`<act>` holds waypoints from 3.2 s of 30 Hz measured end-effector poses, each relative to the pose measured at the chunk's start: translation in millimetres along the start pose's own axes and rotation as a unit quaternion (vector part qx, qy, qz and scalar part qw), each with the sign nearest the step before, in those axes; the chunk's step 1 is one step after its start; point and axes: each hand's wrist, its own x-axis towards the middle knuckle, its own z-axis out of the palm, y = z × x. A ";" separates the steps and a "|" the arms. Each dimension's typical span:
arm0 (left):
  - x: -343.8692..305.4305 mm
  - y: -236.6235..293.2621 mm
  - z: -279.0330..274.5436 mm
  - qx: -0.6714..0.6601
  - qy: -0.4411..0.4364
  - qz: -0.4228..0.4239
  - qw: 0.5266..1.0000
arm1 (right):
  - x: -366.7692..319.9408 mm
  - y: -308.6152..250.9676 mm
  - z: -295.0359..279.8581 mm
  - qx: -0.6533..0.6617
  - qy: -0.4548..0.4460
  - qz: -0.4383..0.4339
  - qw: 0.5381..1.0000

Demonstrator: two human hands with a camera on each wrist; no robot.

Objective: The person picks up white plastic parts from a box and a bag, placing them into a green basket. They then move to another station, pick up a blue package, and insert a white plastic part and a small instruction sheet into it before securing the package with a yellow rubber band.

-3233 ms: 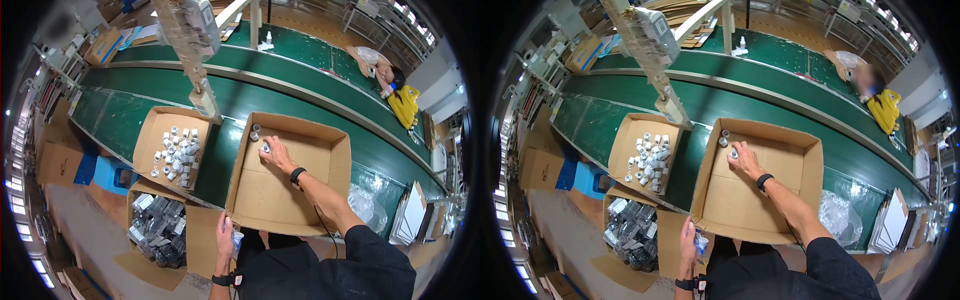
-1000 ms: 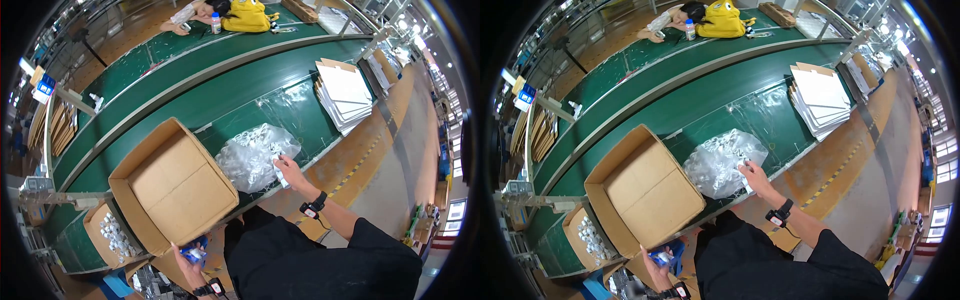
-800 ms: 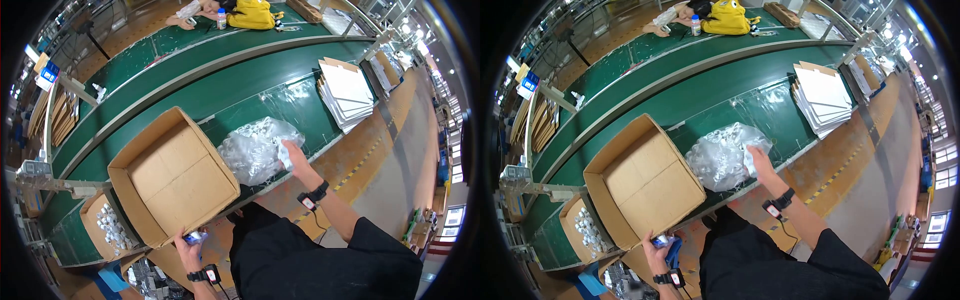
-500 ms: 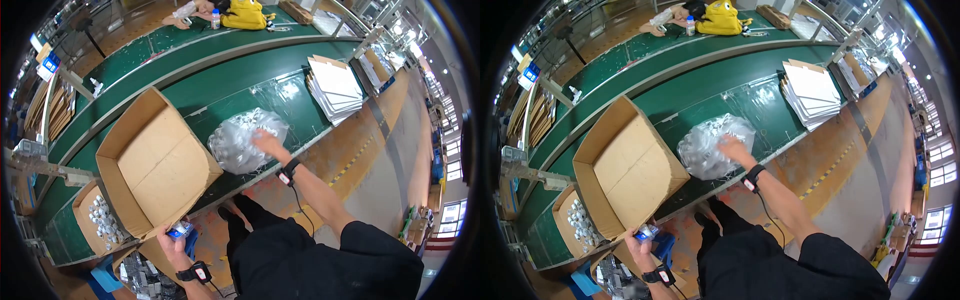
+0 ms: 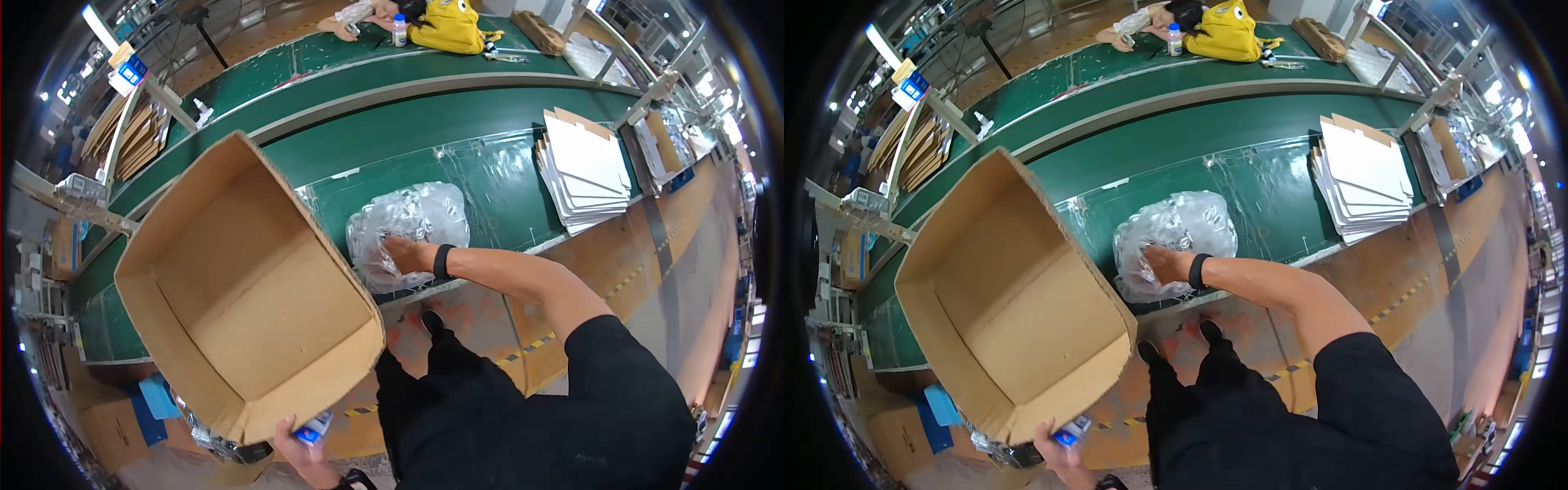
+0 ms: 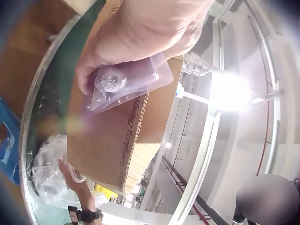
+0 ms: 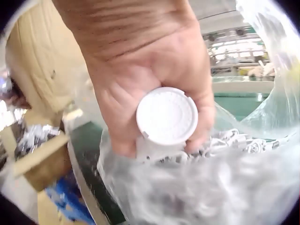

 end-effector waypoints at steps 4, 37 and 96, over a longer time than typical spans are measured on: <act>-67.5 -45.9 -13.3 -0.031 0.088 0.019 0.995 | 28.3 5.2 20.8 0.062 0.138 -0.063 0.987; -182.0 -158.4 -136.0 -0.196 0.200 0.057 0.958 | -156.4 13.6 -38.7 0.447 0.375 0.114 0.804; -108.9 -74.1 -119.2 0.051 -0.051 -0.130 0.989 | -259.9 -157.2 -164.9 0.534 0.093 0.267 0.797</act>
